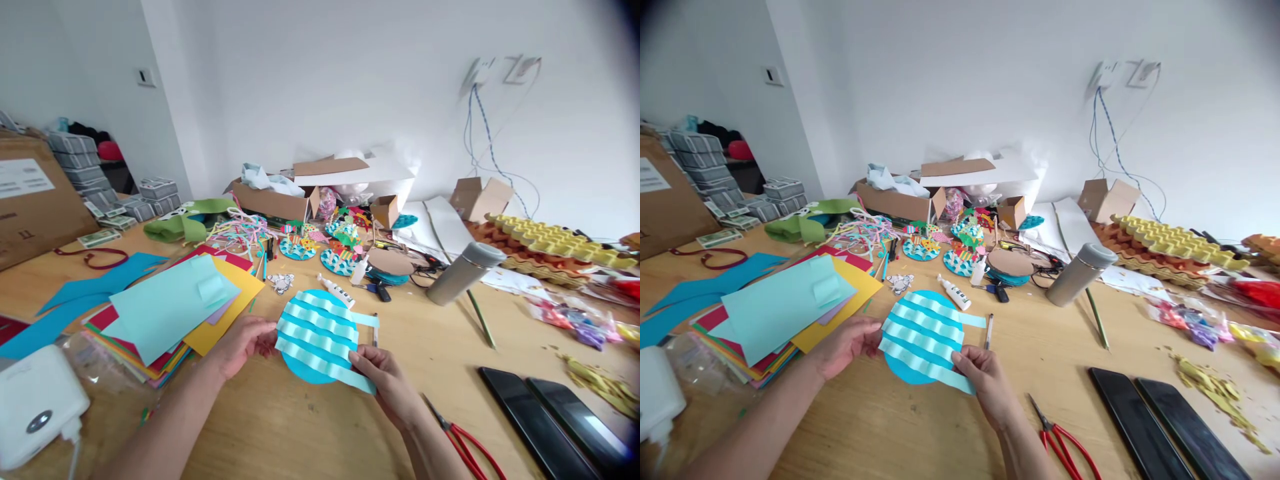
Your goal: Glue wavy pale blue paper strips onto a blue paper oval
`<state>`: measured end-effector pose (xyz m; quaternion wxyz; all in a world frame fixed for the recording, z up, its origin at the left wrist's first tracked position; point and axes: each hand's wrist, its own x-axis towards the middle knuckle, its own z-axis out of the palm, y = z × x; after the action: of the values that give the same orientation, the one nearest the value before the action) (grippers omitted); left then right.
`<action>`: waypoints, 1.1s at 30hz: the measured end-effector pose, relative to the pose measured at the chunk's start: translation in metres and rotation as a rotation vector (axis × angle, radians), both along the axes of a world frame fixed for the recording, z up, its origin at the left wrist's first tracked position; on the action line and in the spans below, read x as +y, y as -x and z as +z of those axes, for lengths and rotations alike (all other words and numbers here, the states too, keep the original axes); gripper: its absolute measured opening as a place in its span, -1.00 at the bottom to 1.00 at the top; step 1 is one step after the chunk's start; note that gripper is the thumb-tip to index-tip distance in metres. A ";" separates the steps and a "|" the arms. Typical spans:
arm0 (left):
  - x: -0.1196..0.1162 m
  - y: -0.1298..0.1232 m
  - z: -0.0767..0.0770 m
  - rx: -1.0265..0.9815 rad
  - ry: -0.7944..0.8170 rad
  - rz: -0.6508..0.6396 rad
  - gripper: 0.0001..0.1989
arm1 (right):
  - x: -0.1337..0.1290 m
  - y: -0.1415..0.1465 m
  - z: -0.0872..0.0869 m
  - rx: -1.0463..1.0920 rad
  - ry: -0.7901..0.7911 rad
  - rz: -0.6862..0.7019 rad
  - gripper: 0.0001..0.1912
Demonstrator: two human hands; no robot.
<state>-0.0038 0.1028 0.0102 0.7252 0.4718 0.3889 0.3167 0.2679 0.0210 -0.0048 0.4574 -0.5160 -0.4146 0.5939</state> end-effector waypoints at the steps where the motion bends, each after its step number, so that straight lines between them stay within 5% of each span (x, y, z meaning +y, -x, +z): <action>1: 0.000 0.001 0.001 0.006 0.004 -0.033 -0.64 | 0.000 0.000 0.000 0.007 0.003 -0.006 -0.51; 6: -0.001 0.003 0.001 0.064 -0.019 -0.124 -0.64 | -0.001 0.000 0.000 0.032 0.013 -0.002 -0.52; 33: -0.001 -0.003 -0.006 0.137 -0.135 -0.057 -0.65 | 0.001 0.002 0.003 0.036 -0.031 -0.050 -0.52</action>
<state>-0.0008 0.1015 0.0043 0.6724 0.5510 0.4016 0.2882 0.2656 0.0219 -0.0022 0.4874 -0.5082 -0.4022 0.5851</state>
